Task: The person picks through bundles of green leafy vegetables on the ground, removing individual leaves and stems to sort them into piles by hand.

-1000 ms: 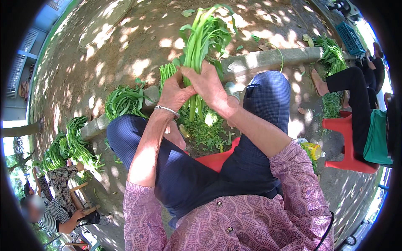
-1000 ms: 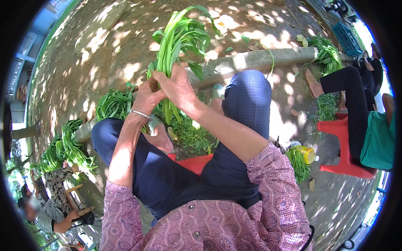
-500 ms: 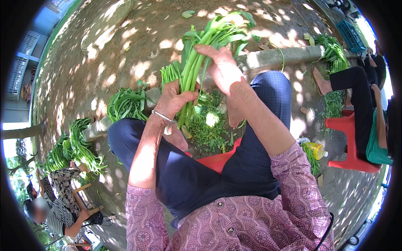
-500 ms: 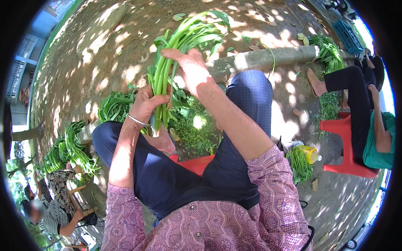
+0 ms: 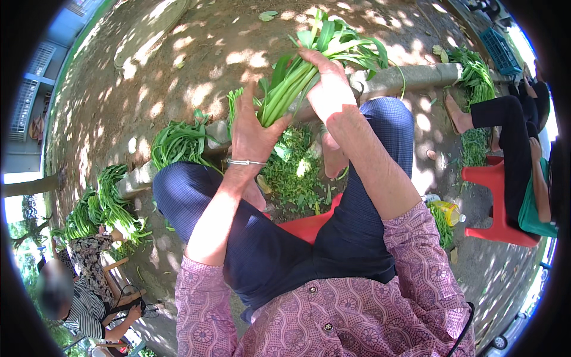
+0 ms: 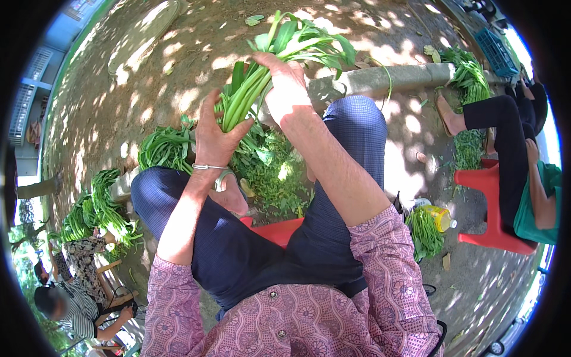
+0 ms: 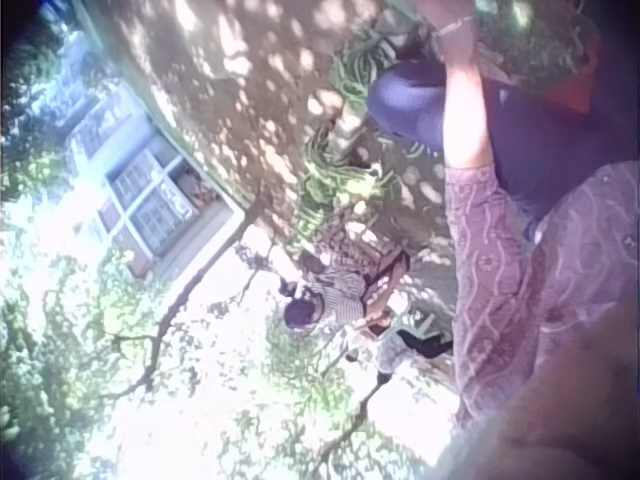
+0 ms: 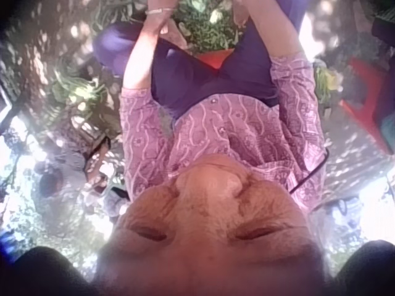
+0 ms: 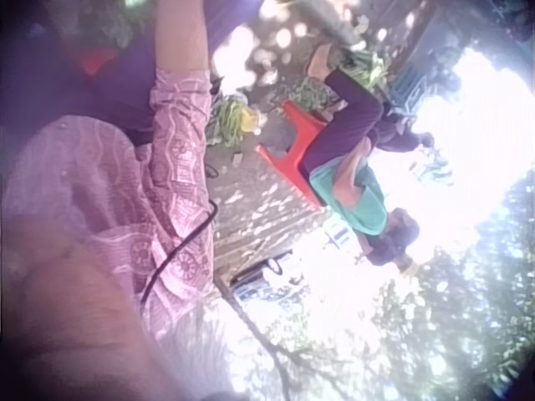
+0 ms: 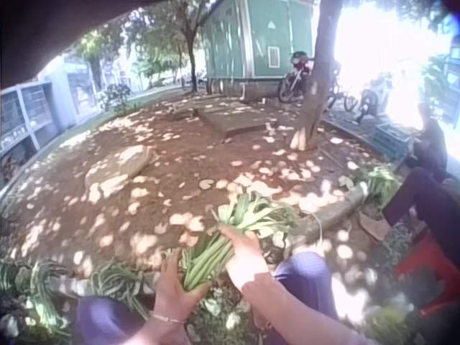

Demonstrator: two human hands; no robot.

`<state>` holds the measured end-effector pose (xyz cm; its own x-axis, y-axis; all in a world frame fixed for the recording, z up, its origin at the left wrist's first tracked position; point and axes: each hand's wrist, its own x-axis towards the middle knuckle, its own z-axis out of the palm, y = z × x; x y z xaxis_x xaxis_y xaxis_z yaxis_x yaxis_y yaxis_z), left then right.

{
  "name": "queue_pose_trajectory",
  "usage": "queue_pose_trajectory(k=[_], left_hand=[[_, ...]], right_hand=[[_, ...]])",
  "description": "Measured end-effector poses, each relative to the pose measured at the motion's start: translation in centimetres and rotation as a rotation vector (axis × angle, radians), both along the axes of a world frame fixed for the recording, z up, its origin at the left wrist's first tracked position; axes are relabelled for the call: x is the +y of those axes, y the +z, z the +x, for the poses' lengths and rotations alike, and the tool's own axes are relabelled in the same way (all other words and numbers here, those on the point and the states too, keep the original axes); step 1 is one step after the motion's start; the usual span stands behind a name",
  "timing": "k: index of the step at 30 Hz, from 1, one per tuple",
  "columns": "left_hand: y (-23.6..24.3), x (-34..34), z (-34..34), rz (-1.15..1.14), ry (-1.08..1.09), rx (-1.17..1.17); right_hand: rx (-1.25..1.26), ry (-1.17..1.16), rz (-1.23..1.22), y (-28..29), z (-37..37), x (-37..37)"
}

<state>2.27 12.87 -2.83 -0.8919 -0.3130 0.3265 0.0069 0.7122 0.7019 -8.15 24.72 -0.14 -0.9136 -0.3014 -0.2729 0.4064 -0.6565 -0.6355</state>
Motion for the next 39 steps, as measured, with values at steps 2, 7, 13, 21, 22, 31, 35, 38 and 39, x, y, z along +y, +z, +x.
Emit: queue_pose_trajectory(k=[2,7,13,21,22,31,35,38,39], left_hand=[[0.8,0.2,-0.1,-0.180,0.011,0.174],[0.6,0.9,-0.8,-0.182,-0.103,0.167],[0.3,1.6,-1.2,-0.153,-0.009,0.034],[0.8,0.5,-1.0,0.138,-0.029,-0.037],[0.6,0.3,-1.0,0.030,-0.018,-0.015],[1.3,-1.3,-0.4,1.057,-0.320,-0.253],[1.1,-2.5,-0.7,1.415,-0.322,-0.283],[1.4,-3.0,-0.7,1.416,-0.293,-0.304],[1.3,-3.2,-0.6,1.404,-0.286,-0.308]], right_hand=[[0.229,-0.002,0.320,0.0,0.5,0.2],[0.335,-0.002,0.615,-0.8,0.8,0.3],[0.043,0.062,0.071,0.1,1.9,-0.9],[0.073,0.198,-0.018,0.1,1.3,0.0],[0.118,0.175,-0.031,-0.2,1.2,0.1],[0.245,0.171,0.031,-0.7,-0.2,1.3],[0.260,0.290,0.171,-0.8,-0.1,1.5],[0.336,0.407,0.427,-0.6,0.3,1.7],[0.366,0.443,0.497,-0.6,0.6,1.6]])
